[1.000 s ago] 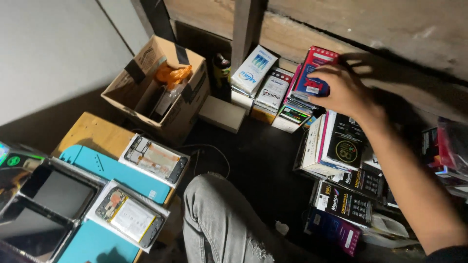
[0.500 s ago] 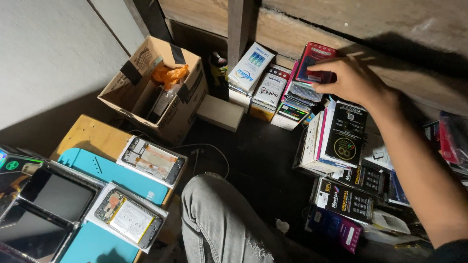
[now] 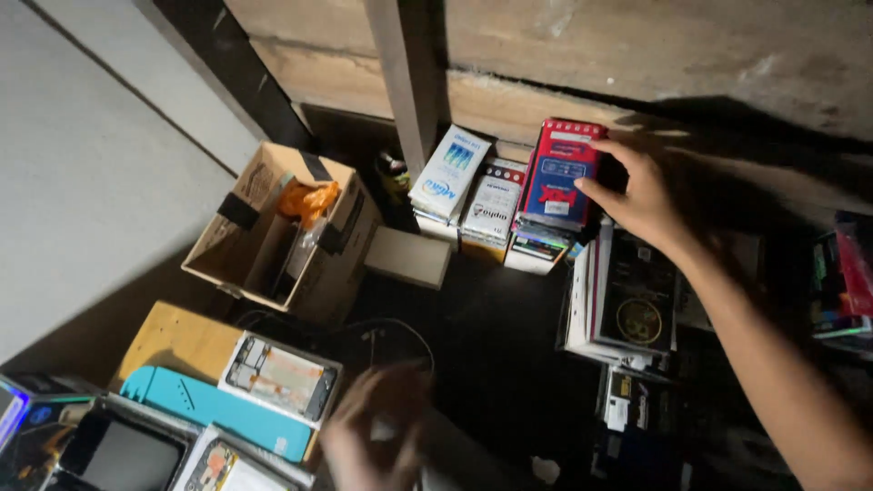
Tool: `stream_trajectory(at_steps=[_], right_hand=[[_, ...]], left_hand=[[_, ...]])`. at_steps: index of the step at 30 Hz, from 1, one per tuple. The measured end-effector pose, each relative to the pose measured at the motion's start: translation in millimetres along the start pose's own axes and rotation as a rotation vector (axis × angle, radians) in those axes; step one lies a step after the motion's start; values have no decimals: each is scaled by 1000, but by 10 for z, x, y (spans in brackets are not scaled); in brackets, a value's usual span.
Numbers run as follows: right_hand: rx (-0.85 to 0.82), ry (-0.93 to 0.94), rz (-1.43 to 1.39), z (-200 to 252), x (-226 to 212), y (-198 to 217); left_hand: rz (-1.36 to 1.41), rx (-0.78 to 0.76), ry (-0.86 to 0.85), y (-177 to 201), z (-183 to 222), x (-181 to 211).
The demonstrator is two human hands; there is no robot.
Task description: Assembling internal components of a mobile phone, including the battery and motherboard, into the frame on a repair bench.
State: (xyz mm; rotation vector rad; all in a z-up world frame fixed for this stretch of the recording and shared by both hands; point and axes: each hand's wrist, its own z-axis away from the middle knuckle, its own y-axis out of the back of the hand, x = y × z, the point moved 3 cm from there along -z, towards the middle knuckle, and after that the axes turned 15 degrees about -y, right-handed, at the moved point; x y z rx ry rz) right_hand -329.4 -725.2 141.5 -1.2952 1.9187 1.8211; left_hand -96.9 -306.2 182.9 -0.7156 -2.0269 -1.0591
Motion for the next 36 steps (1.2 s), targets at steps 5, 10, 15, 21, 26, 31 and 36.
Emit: stream_trajectory(at_steps=[5, 10, 15, 21, 26, 31, 36], right_hand=[[45, -211, -260, -76, 629, -253], [79, -398, -272, -155, 876, -456], [33, -496, -319, -269, 752, -509], [-7, -586, -366, -159, 598, -398], [-18, -597, -400, -183, 699, -349], [-98, -611, -650, -168, 588, -193], [-188, -570, -760, -102, 490, -22]], left_hand=[[356, -34, 183, -1102, -1240, -31], [543, -63, 337, -1739, -1755, -425], [282, -59, 191, -2120, -1935, -810], [296, 6, 440, -2193, -2046, -892], [270, 9, 496, -2231, -2136, -918], [324, 123, 603, -2168, -2055, -896], [553, 151, 636, -1954, -2125, -577]])
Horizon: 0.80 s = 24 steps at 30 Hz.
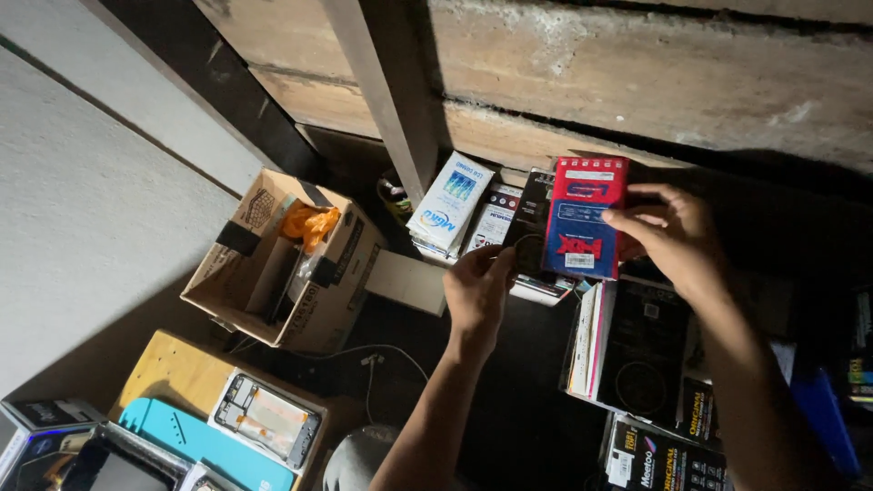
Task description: Assembling internal components of a mobile phone, including the battery and motherboard, into the frame on a repair bench.
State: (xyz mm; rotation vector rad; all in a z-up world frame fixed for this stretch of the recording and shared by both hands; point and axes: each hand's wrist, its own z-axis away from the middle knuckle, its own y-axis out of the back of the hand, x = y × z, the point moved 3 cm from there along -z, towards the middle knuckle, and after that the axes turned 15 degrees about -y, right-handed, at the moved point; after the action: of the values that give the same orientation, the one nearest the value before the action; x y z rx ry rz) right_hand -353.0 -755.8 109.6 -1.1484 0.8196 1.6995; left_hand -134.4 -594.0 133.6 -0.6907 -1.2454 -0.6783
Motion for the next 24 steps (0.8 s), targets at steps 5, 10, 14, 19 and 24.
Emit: stream_trajectory(at_steps=[5, 10, 14, 19, 24], right_hand=[[-10, -32, -37, -66, 69, 7], [113, -36, 232, -81, 42, -209], [352, 120, 556, -13, 72, -261], [127, 459, 341, 577, -133, -952], [-329, 484, 440, 1941, -411, -2589]], left_hand=[[-103, 159, -21, 352, 165, 57], [-166, 363, -108, 878, 617, 219], [36, 431, 8, 1216, 1018, 333], [289, 528, -126, 1938, 1662, 340], [189, 744, -155, 2830, 2443, 398]])
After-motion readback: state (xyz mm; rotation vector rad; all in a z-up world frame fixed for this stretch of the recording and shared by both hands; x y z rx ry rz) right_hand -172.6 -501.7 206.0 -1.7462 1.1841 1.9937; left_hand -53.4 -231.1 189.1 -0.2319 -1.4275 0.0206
